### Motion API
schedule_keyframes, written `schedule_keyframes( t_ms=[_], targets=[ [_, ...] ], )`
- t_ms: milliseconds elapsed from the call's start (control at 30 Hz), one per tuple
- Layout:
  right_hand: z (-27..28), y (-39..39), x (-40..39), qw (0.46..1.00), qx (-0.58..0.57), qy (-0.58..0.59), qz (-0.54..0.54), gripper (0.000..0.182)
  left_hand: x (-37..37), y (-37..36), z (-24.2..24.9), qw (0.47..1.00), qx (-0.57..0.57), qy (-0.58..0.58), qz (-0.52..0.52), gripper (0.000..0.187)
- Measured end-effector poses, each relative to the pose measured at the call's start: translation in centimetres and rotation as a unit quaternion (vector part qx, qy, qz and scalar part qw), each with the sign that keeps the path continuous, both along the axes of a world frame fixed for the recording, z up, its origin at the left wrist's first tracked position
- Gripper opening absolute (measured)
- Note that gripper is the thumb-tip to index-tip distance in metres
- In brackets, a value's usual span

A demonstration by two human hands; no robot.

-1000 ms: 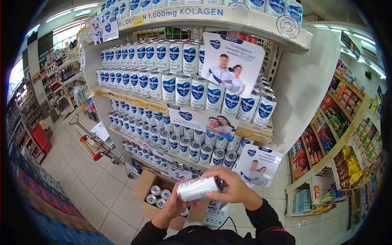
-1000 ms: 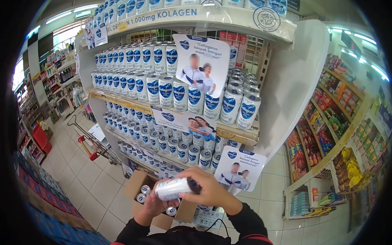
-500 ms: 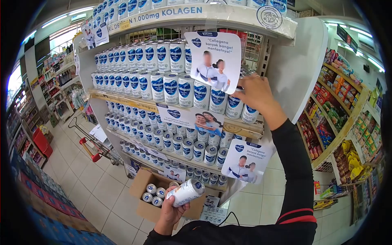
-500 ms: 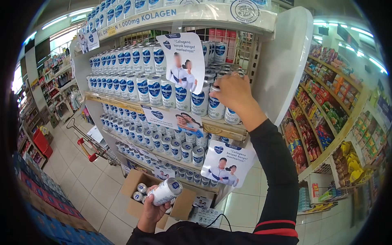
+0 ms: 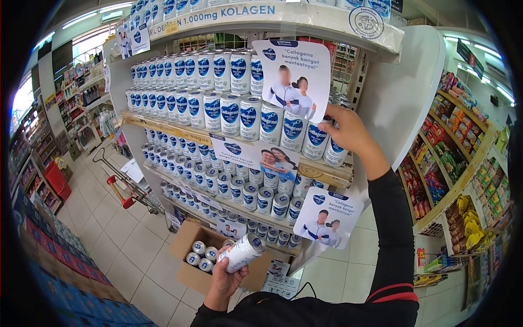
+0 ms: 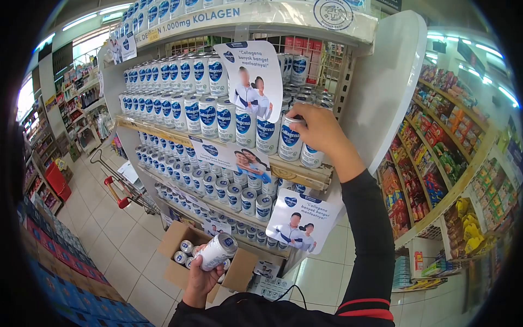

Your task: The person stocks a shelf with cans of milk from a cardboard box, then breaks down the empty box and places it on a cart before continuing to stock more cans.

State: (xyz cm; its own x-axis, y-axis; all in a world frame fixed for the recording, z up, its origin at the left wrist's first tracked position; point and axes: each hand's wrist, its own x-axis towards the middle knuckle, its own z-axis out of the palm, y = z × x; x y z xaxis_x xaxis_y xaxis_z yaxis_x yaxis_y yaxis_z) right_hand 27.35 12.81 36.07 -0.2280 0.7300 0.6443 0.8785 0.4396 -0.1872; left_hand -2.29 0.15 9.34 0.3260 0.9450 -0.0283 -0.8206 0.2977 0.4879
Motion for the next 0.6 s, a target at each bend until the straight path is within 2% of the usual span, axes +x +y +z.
schedule_keyframes(
  t_ms=[100,167,200,267,467,600],
  targets=[
    [0.3,-1.3,-0.1,1.000,0.023,0.011,0.009,0.022,0.1,0.1,0.2,1.000,-0.002,0.011,0.002,0.047],
    [0.2,-2.8,0.1,0.968,0.168,-0.089,-0.164,0.024,0.0,0.3,0.1,1.000,-0.004,0.008,-0.001,0.047],
    [0.1,-3.0,0.3,0.968,0.168,-0.091,-0.162,0.024,0.1,0.3,0.0,1.000,-0.006,0.006,-0.004,0.046],
    [-0.3,-3.4,0.5,0.981,0.031,-0.042,-0.188,0.024,0.3,0.5,0.1,1.000,-0.005,0.003,-0.002,0.046],
    [-0.9,-3.5,0.9,0.986,0.086,-0.042,-0.137,0.020,1.2,1.3,1.9,1.000,0.030,-0.003,0.004,0.041],
    [-0.6,-3.9,0.9,0.989,0.062,-0.035,-0.131,0.019,2.0,1.8,3.1,0.999,0.028,-0.034,-0.002,0.042]
  ],
)
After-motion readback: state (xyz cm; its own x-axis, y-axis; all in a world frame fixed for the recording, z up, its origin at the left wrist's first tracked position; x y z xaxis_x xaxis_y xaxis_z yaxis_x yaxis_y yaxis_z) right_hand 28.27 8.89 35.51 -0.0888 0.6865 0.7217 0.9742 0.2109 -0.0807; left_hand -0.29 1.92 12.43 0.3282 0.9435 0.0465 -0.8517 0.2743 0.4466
